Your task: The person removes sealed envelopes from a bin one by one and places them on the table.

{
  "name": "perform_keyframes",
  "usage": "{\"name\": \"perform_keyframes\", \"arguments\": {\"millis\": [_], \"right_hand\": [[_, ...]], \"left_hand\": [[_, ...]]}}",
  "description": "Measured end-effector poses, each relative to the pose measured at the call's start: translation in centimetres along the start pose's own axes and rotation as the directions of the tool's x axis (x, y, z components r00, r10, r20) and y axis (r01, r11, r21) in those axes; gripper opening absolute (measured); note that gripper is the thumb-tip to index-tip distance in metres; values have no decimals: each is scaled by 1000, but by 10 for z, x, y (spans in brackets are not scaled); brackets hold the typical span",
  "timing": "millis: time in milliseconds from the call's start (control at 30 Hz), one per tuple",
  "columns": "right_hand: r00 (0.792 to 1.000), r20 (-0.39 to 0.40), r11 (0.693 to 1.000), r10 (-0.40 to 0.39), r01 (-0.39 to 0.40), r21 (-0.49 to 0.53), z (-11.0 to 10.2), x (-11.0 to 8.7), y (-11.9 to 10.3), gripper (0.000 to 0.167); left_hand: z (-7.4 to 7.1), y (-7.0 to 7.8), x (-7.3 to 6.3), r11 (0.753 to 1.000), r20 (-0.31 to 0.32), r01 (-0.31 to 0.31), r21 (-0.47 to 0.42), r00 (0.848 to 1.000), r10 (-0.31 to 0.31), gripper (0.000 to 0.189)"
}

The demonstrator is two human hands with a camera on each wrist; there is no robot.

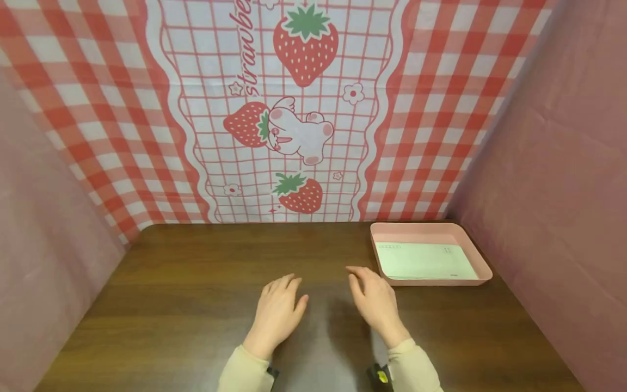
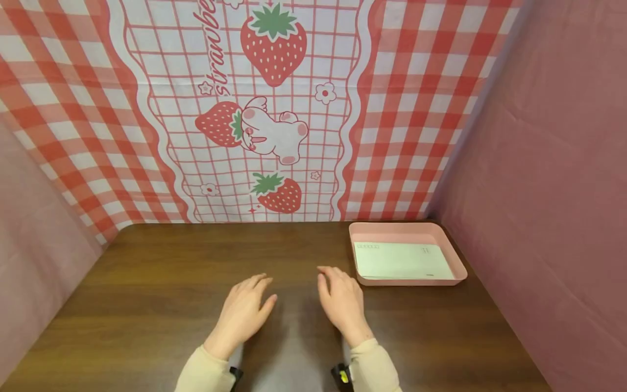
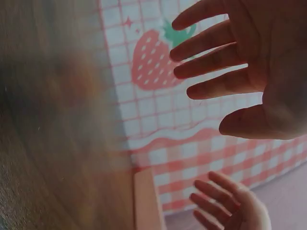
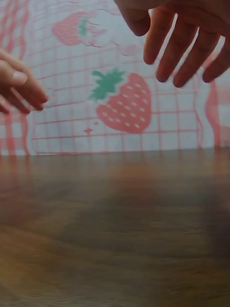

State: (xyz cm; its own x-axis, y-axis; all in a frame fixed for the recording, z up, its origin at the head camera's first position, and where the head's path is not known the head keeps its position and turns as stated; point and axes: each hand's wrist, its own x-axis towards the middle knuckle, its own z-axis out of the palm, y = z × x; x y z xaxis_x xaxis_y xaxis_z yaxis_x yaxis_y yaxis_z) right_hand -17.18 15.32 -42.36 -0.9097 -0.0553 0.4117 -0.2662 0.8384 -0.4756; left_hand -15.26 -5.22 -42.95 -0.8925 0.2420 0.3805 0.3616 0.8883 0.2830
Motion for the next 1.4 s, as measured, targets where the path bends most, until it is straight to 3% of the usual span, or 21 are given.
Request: {"name": "perform_keyframes", "arguments": {"millis": [100,200,300,400,533,633,800,900,967,1033,1133,1167,1200,1267,1300,1400], "right_hand": [[995,-4,983,103,-101,150,-3,11,15,17],[975,25,924,223,-219,314,-5,19,30,16],[947,46,860,318,-308,408,-8,26,45,17],[928,28,840,372,-349,415,-11,31,60,18],[913,-37,854,406,-365,371,-16,34,75,19],[891,-69,842,449,-397,365,-18,36,83,20],[825,-91,771,558,-475,424,-20,37,88,24],[766,-127,717,631,-511,474,-21,37,91,24],[712,-159,676,684,-536,506,-22,36,93,23],[647,-185,621,739,-549,560,-22,35,95,24],[524,-195,509,829,-565,649,-24,34,99,30],[482,-188,468,856,-567,677,-24,34,101,34],[443,-176,428,879,-571,701,-24,34,102,38],[378,-147,359,914,-584,728,-22,34,105,50],[359,-136,337,923,-588,735,-21,33,107,56],[327,-75,265,942,-589,763,-17,31,111,72]], "left_hand": [[8,4,13,1000,27,-30,-6,999,30,33],[17,8,27,999,54,-47,-20,997,48,29],[25,12,42,995,93,-22,-97,995,31,28],[29,19,57,986,131,13,-168,991,9,29],[34,34,74,979,166,8,-202,986,26,30],[41,43,84,970,175,15,-242,984,28,28],[56,45,99,913,220,145,-381,974,-63,21],[65,45,106,858,256,240,-454,958,-133,20],[71,47,109,788,297,314,-530,939,-174,21],[77,51,111,670,360,400,-625,910,-207,22],[86,60,112,467,441,504,-727,863,-245,26],[88,62,112,422,460,525,-739,851,-254,29],[90,65,111,395,473,538,-744,843,-256,32],[94,70,110,387,487,549,-741,836,-252,38],[95,72,109,396,492,552,-734,834,-250,41],[100,76,108,420,503,554,-719,831,-236,49]]}}
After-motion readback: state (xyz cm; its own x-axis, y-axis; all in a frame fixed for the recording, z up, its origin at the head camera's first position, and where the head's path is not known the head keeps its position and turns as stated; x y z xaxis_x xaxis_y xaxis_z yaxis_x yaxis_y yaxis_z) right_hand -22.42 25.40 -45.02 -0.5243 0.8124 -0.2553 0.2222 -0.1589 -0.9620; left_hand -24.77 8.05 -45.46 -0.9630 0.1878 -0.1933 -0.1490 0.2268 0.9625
